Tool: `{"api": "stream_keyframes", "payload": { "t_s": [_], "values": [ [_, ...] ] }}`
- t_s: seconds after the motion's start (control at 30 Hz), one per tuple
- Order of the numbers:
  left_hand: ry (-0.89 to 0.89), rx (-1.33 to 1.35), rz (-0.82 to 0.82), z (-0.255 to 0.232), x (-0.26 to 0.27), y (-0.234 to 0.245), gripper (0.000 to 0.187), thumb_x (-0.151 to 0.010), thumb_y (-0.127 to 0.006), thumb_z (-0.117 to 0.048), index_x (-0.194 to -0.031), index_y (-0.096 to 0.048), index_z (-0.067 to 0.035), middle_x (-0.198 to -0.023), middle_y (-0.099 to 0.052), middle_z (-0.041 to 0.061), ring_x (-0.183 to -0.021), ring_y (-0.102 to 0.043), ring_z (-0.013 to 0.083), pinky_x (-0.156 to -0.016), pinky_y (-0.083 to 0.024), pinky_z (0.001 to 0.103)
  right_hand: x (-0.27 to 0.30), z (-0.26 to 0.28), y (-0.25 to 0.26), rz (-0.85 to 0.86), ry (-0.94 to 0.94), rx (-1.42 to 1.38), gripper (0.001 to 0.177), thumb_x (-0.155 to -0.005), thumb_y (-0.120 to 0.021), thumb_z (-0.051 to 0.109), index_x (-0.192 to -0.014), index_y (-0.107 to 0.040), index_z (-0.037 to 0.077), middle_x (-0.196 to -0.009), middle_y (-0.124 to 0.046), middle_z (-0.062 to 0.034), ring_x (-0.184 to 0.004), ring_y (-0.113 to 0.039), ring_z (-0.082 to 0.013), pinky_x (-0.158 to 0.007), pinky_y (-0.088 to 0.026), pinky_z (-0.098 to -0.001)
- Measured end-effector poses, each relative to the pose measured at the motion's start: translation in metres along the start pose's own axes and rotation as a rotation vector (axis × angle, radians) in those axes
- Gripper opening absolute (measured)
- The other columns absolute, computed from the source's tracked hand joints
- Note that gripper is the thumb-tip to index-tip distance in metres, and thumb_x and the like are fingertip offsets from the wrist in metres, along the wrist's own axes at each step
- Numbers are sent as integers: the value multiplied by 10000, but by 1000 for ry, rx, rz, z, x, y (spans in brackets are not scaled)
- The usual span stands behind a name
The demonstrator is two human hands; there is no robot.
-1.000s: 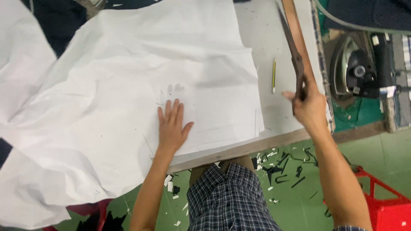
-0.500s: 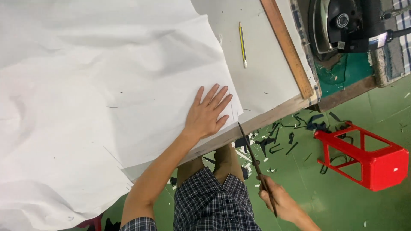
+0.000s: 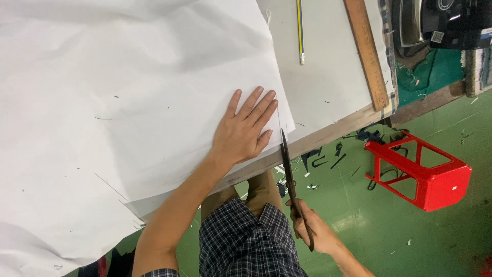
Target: The person uses a wooden ruler and a pencil to draw straight lines on a large white sheet of fabric laid on a table. They then use a pair of scissors to cut along the marked lines, separating a rectangular piece from the main sheet.
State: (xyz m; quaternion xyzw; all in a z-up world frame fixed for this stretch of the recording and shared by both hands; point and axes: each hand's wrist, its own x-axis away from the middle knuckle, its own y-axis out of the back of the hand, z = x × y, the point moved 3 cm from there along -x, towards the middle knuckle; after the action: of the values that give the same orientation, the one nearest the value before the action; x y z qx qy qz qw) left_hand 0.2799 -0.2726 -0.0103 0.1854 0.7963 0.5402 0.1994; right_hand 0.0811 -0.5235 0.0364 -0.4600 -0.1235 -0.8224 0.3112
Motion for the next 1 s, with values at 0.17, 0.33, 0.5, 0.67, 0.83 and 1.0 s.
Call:
{"api": "stream_keyframes", "payload": {
  "t_s": [0.17,0.33,0.5,0.67,0.83,1.0],
  "values": [
    [4,-12,1,1,-1,4,584,-1073,-463,-419,-1570,-510,-116,-1658,-362,72,-1538,-311,291,-1254,-248,568,-9,1,-7,-33,-3,-59,678,-973,-379,592,-1431,-430,95,-767,-369,-4,-564,-340,-119,-522,-438,-343],
    [7,-7,26,1,-1,4,596,-1080,-444,-429,-1586,-490,-118,-1667,-342,71,-1546,-285,287,-1257,-242,566,-14,12,-11,-64,86,-30,714,-970,-360,623,-1410,-426,64,-732,-361,8,-533,-354,-106,-471,-492,-333],
    [7,-27,51,1,-1,4,604,-1078,-450,-441,-1592,-481,-125,-1672,-342,64,-1546,-288,285,-1255,-239,563,-17,15,-14,-133,121,79,805,-928,-301,714,-1329,-465,36,-688,-386,22,-499,-411,-97,-435,-491,-313],
    [6,-7,43,1,-1,5,600,-1082,-443,-432,-1589,-480,-113,-1667,-348,72,-1545,-289,290,-1254,-240,567,-17,6,-15,-148,105,75,778,-936,-323,692,-1333,-477,40,-674,-435,26,-481,-468,-97,-425,-472,-312],
    [4,-16,23,1,-1,5,589,-1081,-448,-427,-1576,-502,-112,-1657,-365,77,-1538,-301,292,-1247,-262,570,-18,8,-14,-136,94,87,819,-916,-298,730,-1344,-479,55,-707,-418,33,-530,-432,-82,-439,-462,-302],
    [5,-18,46,1,0,2,604,-1082,-455,-433,-1596,-477,-117,-1672,-326,75,-1547,-280,293,-1253,-247,574,-17,21,-13,-135,156,87,692,-988,-335,625,-1327,-475,38,-684,-386,22,-535,-372,-108,-500,-387,-335]
  ]
}}
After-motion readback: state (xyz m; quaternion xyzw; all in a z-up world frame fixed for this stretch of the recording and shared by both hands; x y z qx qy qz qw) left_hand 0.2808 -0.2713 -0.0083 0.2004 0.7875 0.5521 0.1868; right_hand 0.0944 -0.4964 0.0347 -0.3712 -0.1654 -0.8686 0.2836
